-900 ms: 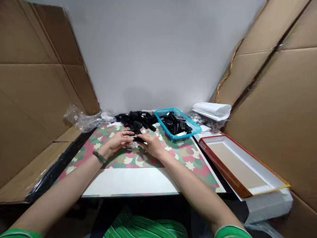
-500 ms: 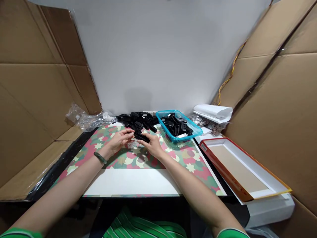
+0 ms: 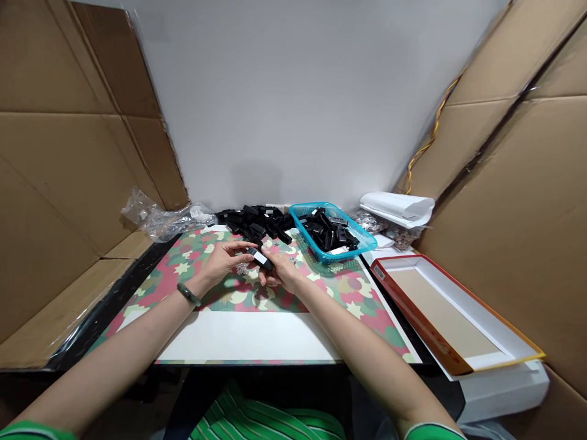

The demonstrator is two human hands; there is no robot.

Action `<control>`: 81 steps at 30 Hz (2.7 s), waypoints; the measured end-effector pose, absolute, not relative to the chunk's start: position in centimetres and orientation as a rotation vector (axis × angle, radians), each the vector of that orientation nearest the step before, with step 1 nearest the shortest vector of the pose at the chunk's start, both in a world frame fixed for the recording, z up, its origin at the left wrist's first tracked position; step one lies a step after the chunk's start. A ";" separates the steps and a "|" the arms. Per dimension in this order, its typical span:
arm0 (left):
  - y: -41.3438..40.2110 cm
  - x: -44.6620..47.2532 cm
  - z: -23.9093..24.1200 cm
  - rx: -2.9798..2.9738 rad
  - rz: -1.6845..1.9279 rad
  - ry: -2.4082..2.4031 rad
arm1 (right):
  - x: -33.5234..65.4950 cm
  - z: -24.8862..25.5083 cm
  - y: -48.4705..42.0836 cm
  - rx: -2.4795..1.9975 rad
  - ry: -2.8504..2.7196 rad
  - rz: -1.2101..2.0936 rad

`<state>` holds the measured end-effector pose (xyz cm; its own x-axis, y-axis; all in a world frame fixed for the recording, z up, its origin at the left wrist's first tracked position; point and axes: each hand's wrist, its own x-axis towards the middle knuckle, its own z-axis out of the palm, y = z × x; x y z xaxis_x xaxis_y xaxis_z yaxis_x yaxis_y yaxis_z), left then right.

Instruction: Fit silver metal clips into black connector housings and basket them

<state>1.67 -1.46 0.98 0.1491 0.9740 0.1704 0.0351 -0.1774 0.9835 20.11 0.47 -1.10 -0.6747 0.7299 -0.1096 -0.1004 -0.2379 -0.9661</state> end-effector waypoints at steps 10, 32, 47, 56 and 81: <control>-0.8 1.3 0.7 1.455 1.329 1.119 | 20.9 -1.5 1.5 -0.733 -1.221 1.934; -1.1 1.0 0.2 2.186 1.447 1.044 | 20.2 -1.3 0.9 -0.734 -1.378 1.785; -0.4 0.7 -0.4 2.212 1.427 1.318 | 20.7 -4.5 3.5 -0.842 -2.355 0.470; -0.2 0.4 -0.7 2.219 1.413 1.327 | 20.6 -4.1 3.0 -0.916 -2.275 0.533; -1.0 1.7 -0.8 2.216 1.419 1.083 | 20.6 -1.7 1.8 -0.745 -1.427 1.348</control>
